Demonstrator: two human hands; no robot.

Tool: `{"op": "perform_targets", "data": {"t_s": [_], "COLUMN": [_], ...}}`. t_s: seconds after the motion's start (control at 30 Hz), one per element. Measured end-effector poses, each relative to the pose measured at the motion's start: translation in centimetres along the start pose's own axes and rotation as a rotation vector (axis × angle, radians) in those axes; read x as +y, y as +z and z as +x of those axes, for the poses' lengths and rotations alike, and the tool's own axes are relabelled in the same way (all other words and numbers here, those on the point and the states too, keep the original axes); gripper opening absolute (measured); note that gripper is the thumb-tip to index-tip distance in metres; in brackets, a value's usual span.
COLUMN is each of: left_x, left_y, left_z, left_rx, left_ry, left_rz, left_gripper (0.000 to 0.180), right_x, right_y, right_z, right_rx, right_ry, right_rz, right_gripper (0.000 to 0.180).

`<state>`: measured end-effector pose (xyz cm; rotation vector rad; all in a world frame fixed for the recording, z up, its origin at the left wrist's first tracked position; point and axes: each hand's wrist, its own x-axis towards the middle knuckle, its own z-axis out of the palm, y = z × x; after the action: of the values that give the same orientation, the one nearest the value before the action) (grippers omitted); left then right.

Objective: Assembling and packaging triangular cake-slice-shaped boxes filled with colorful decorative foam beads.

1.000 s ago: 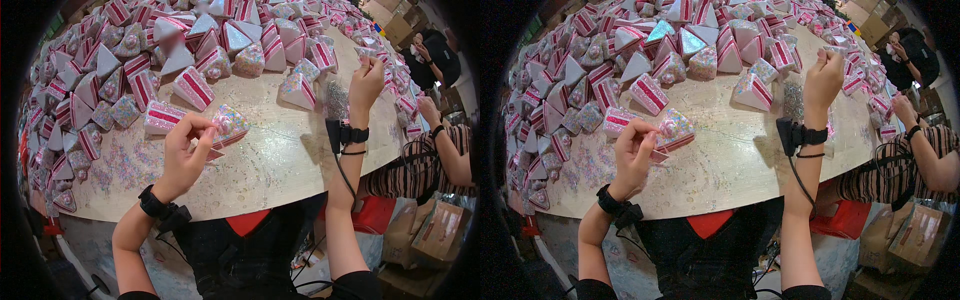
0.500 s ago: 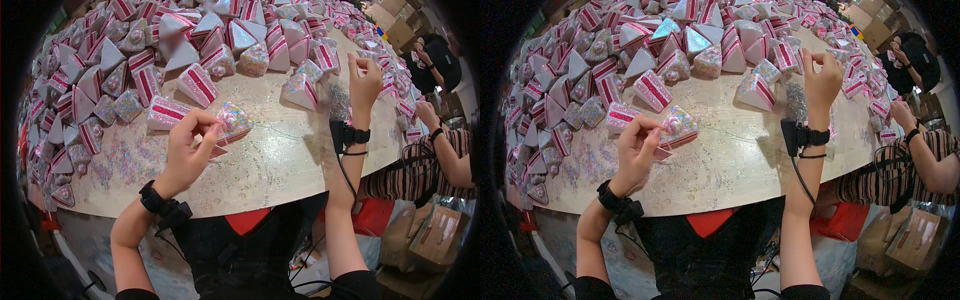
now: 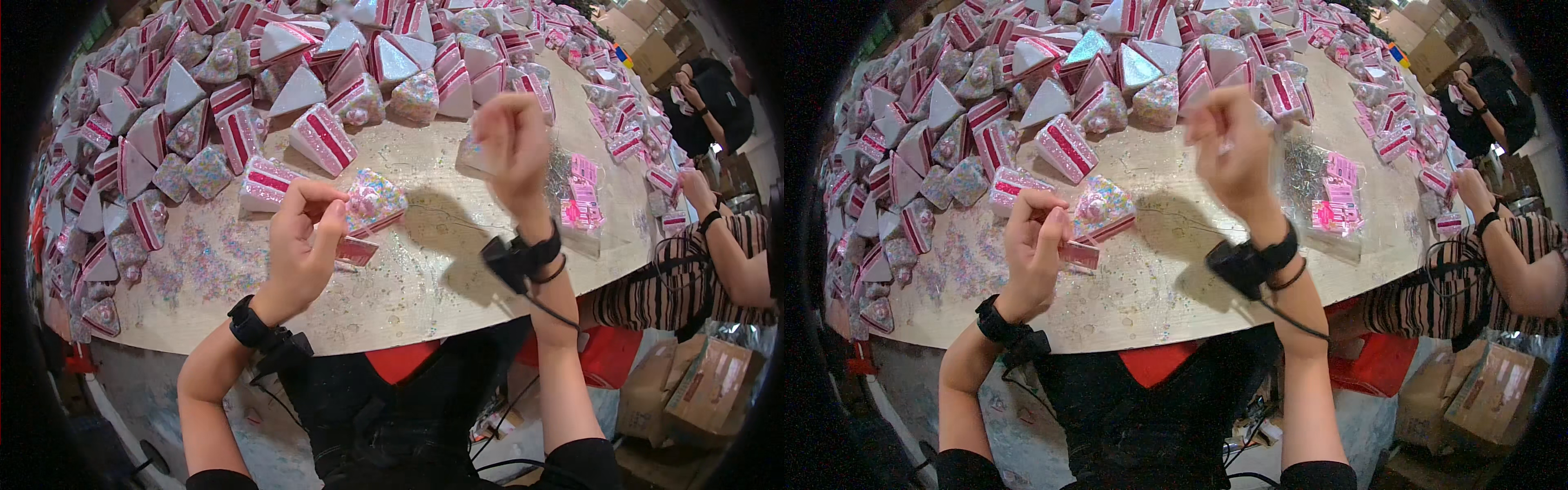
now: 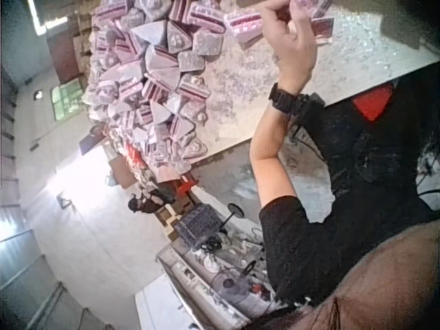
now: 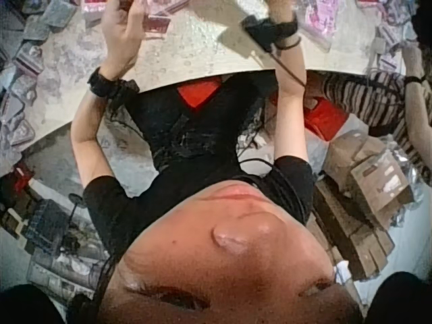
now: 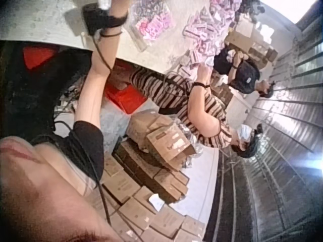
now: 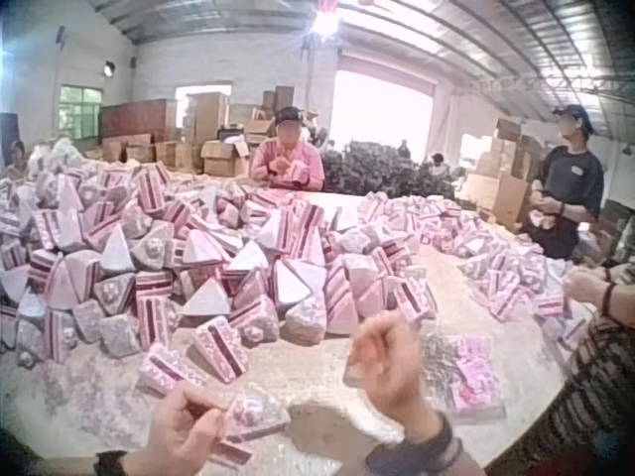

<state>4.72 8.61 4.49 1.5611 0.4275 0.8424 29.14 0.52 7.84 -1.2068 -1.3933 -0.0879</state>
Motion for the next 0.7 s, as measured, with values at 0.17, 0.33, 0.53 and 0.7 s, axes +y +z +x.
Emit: {"op": "perform_targets", "data": {"t_s": [0.17, 0.33, 0.53, 0.7], "left_x": [-0.1, 0.5, 0.0, 0.2], "left_y": [0.1, 0.1, 0.3, 0.7], "left_z": [-0.2, -0.3, -0.3, -0.2], "left_rx": [0.025, -0.008, 0.044, 0.062], "left_ry": [0.041, -0.036, 0.014, 0.059], "left_rz": [-0.008, -0.021, -0.089, -0.121], "left_gripper": [0.009, 0.009, 0.007, 0.008], "right_x": [-4.2, -5.3, -4.5, -5.2], "right_y": [5.7, 6.2, 6.0, 6.0], "right_z": [-3.9, -5.2, -4.7, -4.0], "right_rx": [-0.388, -0.499, -0.457, -0.364], "right_ry": [-0.1, 0.081, 0.226, 0.446], "right_rz": [0.185, 0.331, 0.377, 0.568], "right_gripper": [0.016, 0.018, 0.013, 0.015]}}
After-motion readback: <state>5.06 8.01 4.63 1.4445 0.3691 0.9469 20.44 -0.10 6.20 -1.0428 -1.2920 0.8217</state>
